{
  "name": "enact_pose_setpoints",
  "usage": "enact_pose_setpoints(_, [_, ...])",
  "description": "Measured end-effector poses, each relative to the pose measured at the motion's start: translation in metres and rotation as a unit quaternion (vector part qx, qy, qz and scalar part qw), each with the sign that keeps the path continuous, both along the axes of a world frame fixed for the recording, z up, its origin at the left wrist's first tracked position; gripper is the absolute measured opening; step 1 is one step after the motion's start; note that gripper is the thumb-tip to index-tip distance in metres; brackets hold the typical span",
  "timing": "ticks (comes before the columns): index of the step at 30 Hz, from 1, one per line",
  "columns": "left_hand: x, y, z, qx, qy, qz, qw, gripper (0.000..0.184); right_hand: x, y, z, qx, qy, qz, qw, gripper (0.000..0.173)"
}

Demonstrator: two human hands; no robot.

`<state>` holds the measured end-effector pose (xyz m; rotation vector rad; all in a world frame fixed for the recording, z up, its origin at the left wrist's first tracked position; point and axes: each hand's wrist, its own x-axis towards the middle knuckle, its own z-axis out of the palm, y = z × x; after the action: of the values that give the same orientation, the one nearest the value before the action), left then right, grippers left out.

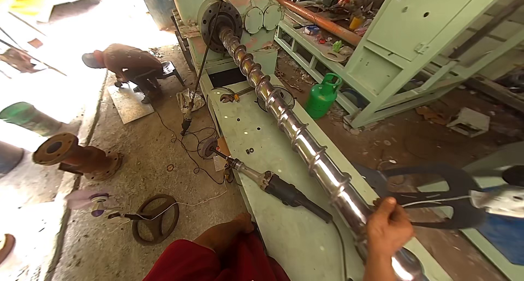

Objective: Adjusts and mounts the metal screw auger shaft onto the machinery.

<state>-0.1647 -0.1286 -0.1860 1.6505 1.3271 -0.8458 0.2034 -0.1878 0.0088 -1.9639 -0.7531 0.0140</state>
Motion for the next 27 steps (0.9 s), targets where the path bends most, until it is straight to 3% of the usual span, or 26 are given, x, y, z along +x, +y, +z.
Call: enact_pose_setpoints(27, [0.0010,-0.0014,-0.0018,-0.001,0.006,0.016,1.000,0.044,0.0004,-0.0009,-0.0007,-0.004,0.002,0.004,1.000,0.049])
